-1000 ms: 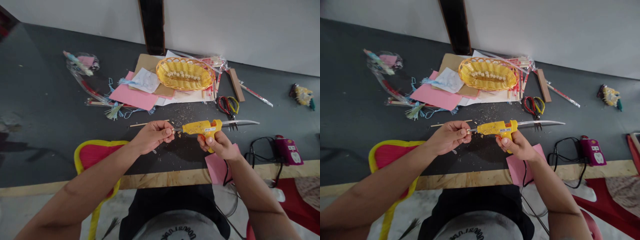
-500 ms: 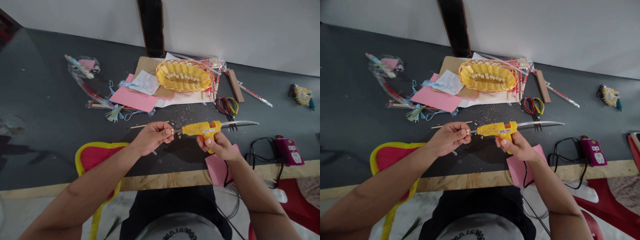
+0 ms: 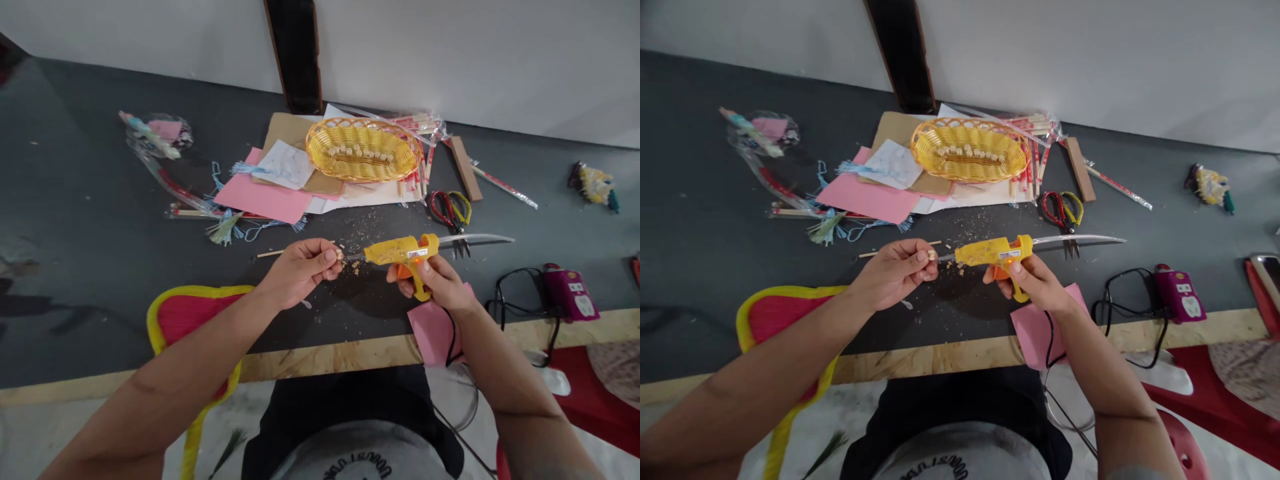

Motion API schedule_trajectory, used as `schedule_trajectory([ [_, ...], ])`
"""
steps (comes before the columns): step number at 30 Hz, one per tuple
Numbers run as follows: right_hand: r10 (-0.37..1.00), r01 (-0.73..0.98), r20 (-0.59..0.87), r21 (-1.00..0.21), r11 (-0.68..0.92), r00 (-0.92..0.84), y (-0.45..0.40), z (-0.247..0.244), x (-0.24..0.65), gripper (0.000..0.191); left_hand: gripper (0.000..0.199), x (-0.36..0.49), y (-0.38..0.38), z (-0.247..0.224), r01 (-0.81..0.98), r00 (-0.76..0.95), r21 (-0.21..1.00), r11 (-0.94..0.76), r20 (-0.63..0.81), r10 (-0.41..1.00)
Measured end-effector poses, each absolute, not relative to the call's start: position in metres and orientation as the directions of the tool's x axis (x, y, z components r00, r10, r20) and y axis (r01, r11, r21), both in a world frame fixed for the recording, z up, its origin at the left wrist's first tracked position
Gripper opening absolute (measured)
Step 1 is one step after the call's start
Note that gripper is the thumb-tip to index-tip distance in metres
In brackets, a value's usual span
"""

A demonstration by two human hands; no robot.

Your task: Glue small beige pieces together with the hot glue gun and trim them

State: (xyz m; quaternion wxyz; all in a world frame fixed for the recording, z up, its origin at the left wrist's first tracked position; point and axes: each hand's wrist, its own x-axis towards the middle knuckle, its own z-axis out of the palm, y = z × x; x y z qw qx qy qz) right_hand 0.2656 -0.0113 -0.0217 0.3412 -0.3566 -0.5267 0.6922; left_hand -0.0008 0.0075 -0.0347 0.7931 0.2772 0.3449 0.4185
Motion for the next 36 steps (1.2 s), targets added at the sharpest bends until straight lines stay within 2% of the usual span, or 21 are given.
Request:
schedule_trajectory([
  [6,0.91,0.006,-0.334,-0.939,-0.343,-0.247,0.0,-0.022,0.276,0.055,0.027,0.0,0.009,-0.034,-0.504,0.389,0.745,0.437,-0.256,0.885],
  [9,0.898,0.196,-0.41,-0.904,-0.379,-0.156,0.007,-0.019,0.282,0.06,0.027,0.0,0.009,-0.034,-0.499,0.4,0.751,0.432,-0.243,0.884],
  [13,0.918,0.461,-0.392,-0.828,-0.319,-0.069,0.015,-0.015,0.291,0.061,0.028,0.0,0.008,-0.032,-0.505,0.4,0.748,0.431,-0.239,0.885],
  [15,0.937,0.655,-0.349,-0.712,-0.253,-0.018,0.018,-0.012,0.297,0.057,0.029,0.0,0.008,-0.031,-0.506,0.396,0.749,0.427,-0.238,0.887],
  [17,0.957,0.853,-0.286,-0.489,-0.185,0.044,0.019,-0.007,0.302,0.049,0.03,0.0,0.008,-0.03,-0.51,0.39,0.75,0.422,-0.235,0.89],
  [19,0.978,0.958,-0.193,-0.256,-0.127,0.078,0.018,-0.001,0.302,0.041,0.032,0.0,0.009,-0.03,-0.518,0.378,0.746,0.418,-0.239,0.895],
  [21,0.994,0.986,-0.095,-0.156,-0.06,0.045,0.016,0.006,0.295,0.032,0.033,0.0,0.009,-0.03,-0.527,0.361,0.743,0.411,-0.242,0.9],
  [23,0.998,0.982,-0.015,-0.18,0.06,-0.064,0.015,0.01,0.278,0.023,0.033,0.001,0.01,-0.03,-0.533,0.347,0.744,0.402,-0.241,0.906],
  [25,0.964,0.927,0.025,-0.269,0.263,-0.266,0.016,0.011,0.254,0.018,0.033,0.001,0.01,-0.031,-0.536,0.34,0.746,0.395,-0.238,0.91],
  [27,0.915,0.874,0.002,-0.297,0.385,-0.403,0.021,0.009,0.226,0.018,0.032,0.001,0.01,-0.031,-0.534,0.34,0.749,0.391,-0.233,0.911],
  [29,0.876,0.852,-0.048,-0.262,0.453,-0.48,0.027,0.005,0.2,0.021,0.032,0.0,0.009,-0.031,-0.534,0.341,0.753,0.384,-0.223,0.913],
  [33,0.852,0.865,-0.166,-0.177,0.469,-0.496,0.039,-0.002,0.169,0.021,0.033,-0.001,0.008,-0.029,-0.549,0.341,0.752,0.364,-0.196,0.92],
  [36,0.841,0.863,-0.196,-0.157,0.481,-0.504,0.043,-0.005,0.165,0.021,0.033,-0.001,0.008,-0.028,-0.552,0.357,0.745,0.375,-0.195,0.913],
])
